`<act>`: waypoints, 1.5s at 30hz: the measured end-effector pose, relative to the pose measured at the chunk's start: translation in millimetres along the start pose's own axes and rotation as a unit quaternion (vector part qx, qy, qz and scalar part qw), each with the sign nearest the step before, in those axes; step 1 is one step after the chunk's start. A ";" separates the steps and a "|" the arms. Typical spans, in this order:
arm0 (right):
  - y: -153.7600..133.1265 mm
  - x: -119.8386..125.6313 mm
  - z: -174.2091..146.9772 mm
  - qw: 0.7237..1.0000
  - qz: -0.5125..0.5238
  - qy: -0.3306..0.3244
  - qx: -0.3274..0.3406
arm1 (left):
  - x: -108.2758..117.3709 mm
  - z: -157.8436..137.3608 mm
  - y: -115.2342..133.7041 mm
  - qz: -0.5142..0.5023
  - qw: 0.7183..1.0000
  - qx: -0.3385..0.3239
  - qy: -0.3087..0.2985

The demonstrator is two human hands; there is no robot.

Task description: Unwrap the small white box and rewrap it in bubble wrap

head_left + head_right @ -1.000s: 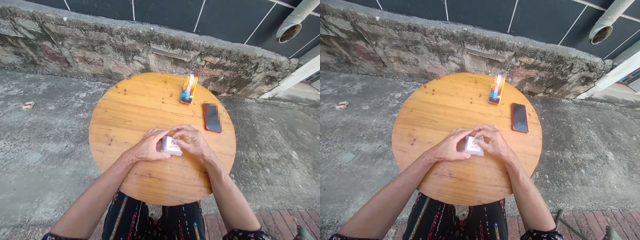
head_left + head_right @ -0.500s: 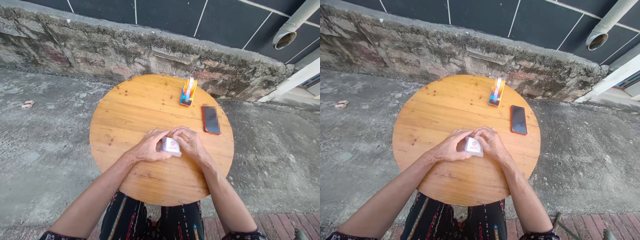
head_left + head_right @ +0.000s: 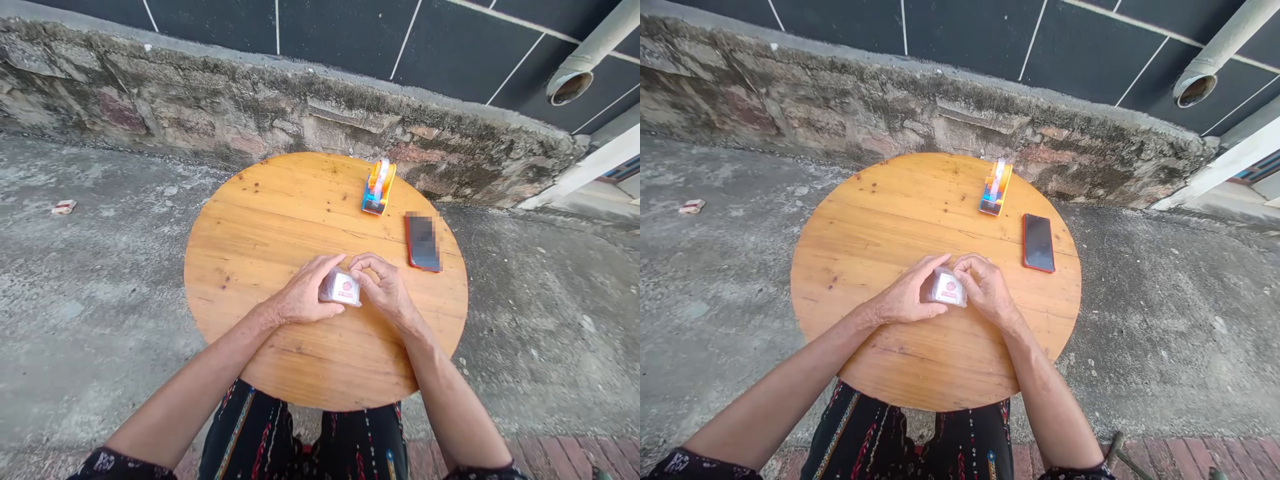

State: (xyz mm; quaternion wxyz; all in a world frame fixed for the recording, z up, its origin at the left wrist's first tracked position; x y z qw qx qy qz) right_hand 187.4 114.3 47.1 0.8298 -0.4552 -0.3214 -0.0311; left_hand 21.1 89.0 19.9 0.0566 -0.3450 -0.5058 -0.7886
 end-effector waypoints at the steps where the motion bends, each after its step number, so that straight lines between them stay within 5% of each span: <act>1: -0.5 0.2 -0.2 1.000 0.000 0.000 0.001 | 0.1 -0.1 0.3 -0.006 1.000 -0.001 -0.003; 12: -6.8 0.1 -2.7 1.000 0.019 -0.010 0.015 | -1.9 -1.9 -2.4 -0.014 0.999 0.047 0.021; 30: 4.4 15.1 -6.6 0.978 0.195 0.059 -0.037 | -6.6 -3.1 5.6 -0.030 0.998 -0.039 0.034; 45: 15.7 26.2 -4.1 0.947 0.287 0.138 -0.053 | -8.8 -5.2 3.3 -0.009 1.000 -0.011 -0.012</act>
Point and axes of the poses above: each hand's wrist, its own z-axis towards the middle knuckle, its own x-axis out of the back of the hand, y = z × x, the point moved 4 cm from there along z, towards the middle knuckle, and after that the axes turned 3 degrees about -y, right-handed, at the moved point
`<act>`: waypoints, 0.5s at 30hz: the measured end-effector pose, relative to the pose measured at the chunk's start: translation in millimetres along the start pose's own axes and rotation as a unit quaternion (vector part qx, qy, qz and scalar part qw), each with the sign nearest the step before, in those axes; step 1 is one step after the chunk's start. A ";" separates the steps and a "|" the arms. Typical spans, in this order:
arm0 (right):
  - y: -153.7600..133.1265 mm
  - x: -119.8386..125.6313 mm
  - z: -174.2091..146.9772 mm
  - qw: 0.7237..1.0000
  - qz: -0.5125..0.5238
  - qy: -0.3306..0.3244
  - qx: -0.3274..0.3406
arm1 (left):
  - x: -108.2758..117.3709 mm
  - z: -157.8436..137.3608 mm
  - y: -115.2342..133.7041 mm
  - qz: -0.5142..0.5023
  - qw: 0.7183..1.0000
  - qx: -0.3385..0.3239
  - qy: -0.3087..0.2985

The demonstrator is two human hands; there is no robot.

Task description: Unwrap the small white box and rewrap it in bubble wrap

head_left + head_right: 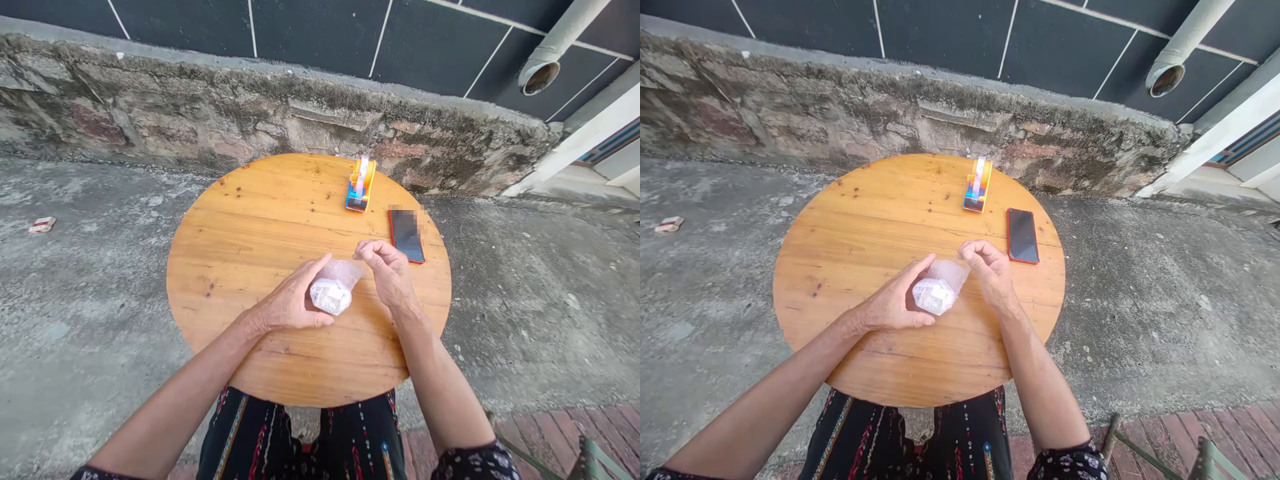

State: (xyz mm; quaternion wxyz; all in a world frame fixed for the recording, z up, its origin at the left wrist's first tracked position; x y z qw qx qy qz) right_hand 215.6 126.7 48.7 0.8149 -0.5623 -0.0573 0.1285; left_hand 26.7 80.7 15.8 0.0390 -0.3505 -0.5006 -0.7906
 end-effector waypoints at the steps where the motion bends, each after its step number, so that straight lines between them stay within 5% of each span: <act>1: 1.0 1.1 0.4 1.000 0.004 0.006 -0.003 | -0.2 0.0 -0.6 -0.007 1.000 0.002 -0.001; 15: -0.4 -2.3 9.0 1.000 -0.001 0.010 -0.020 | -2.2 -1.1 -3.3 -0.033 0.999 0.022 0.012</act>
Point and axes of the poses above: each hand's wrist, its own z-axis towards the middle knuckle, its own x-axis out of the back of the hand, y = z × x, the point moved 4 cm from there along z, towards the middle knuckle, and after that the axes turned 3 degrees about -y, right-handed, at the moved point
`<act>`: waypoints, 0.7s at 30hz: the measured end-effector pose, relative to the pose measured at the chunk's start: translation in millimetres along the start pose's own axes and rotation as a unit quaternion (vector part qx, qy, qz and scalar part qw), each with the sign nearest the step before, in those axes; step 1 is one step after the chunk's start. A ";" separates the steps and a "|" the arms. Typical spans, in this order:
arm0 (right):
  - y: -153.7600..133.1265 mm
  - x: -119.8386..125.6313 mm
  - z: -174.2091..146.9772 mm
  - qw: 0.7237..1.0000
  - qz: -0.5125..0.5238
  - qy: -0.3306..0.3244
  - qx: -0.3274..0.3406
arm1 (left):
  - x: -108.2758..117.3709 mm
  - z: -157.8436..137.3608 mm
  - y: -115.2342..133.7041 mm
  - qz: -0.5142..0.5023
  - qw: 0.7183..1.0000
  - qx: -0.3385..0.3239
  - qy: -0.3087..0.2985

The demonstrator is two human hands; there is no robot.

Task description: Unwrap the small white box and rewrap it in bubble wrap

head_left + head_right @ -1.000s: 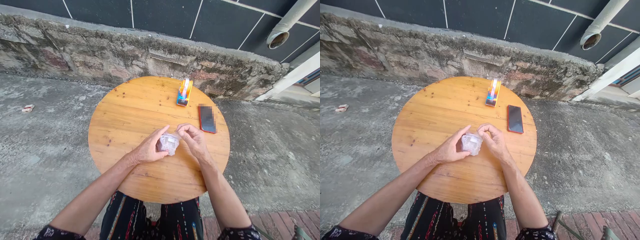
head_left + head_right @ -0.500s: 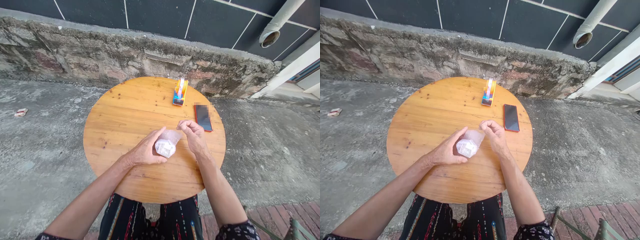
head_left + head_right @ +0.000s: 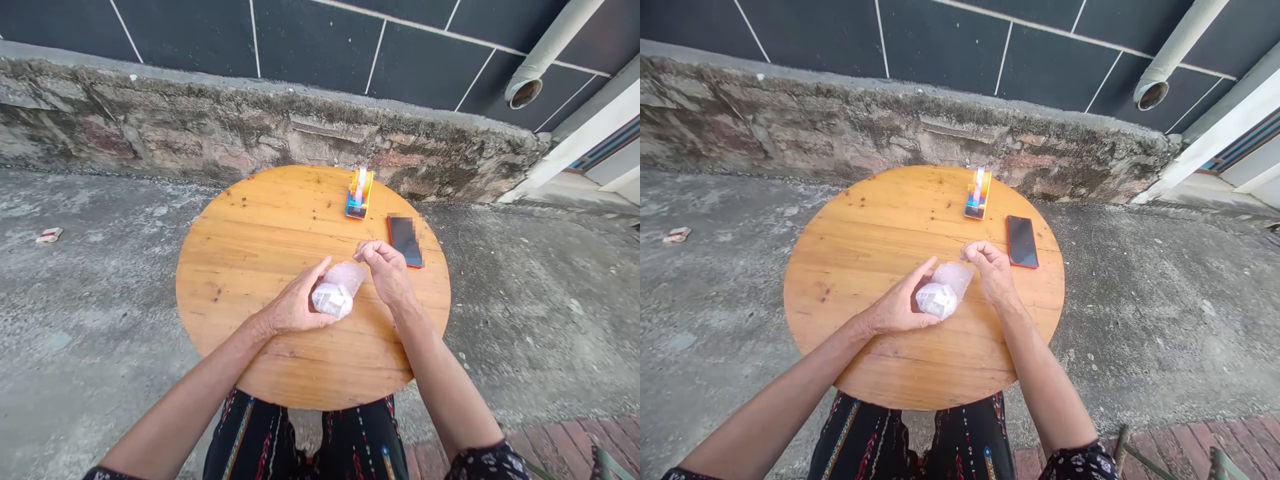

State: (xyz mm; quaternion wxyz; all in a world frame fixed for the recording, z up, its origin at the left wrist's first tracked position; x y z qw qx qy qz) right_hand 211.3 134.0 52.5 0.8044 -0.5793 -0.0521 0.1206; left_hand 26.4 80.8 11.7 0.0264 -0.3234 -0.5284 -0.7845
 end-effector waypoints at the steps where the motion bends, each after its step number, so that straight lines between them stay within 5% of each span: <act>1: -4.3 -2.4 1.5 1.000 -0.007 -0.007 0.003 | 0.3 -0.2 0.2 0.006 1.000 -0.006 0.004; 9: -39.0 -17.1 17.4 0.995 -0.078 -0.059 0.023 | 0.7 -2.4 1.7 0.009 1.000 -0.019 0.008; 21: -55.3 -7.7 45.1 0.972 -0.215 -0.072 -0.054 | 8.5 -5.6 0.4 -0.098 0.994 -0.042 0.015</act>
Point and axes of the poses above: each hand's wrist, its own z-axis towards the middle knuckle, its own x-axis out of the back of the hand, y = z × x, the point moved 4 cm from there along z, towards the middle knuckle, and after that the axes turned 3 degrees about -y, right-handed, at the moved point
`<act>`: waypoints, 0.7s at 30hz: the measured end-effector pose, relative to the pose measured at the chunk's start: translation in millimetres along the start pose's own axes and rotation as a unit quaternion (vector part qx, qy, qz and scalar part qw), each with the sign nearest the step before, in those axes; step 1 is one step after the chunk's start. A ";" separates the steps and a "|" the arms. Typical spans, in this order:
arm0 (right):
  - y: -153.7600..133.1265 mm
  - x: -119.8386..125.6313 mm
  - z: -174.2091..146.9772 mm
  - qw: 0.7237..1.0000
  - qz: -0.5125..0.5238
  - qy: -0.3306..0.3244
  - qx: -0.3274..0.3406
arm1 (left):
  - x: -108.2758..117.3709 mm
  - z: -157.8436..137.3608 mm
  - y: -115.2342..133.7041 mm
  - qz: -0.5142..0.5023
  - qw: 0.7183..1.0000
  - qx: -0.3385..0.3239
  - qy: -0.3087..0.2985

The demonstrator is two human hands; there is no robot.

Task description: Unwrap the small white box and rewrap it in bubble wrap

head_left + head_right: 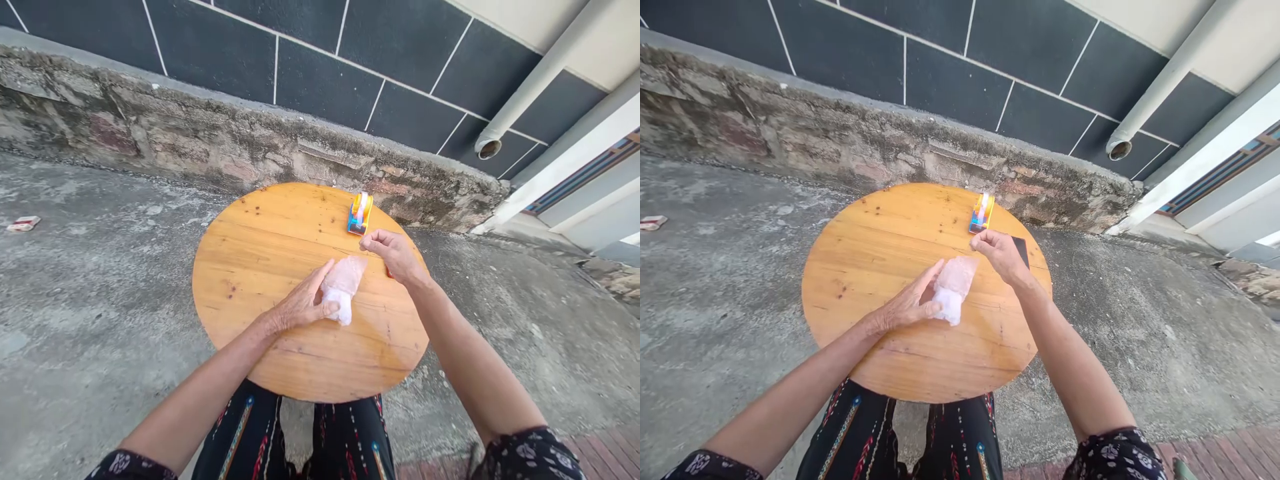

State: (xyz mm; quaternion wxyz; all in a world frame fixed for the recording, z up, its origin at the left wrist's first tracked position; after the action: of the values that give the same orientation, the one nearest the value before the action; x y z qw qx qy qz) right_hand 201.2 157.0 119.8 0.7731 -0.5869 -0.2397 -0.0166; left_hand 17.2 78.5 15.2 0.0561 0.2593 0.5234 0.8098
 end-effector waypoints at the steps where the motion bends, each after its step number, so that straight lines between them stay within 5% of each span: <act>1: 0.2 1.4 3.1 1.000 -0.007 -0.005 -0.001 | 0.9 0.2 -0.1 -0.017 1.000 0.009 0.007; 13: 21.4 7.0 45.1 0.993 -0.067 -0.067 -0.070 | 1.6 20.8 -19.4 -0.179 0.973 0.090 0.114; 21: 15.7 13.4 42.1 0.992 -0.096 0.069 -0.048 | 3.5 26.0 -26.5 -0.224 0.953 0.123 0.161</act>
State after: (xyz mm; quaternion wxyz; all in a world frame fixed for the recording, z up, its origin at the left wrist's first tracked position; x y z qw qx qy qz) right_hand 203.0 203.8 119.2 0.7534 -0.5952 -0.2404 -0.1426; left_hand 21.8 112.9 1.5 0.1189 0.0064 0.6654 0.7369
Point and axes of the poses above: each hand's wrist, its own z-axis towards the middle knuckle, its own x-axis out of the back of the hand, y = z × x, the point moved 4 cm from there along z, towards the middle knuckle, and after that the axes turned 3 degrees about -y, right-handed, at the moved point
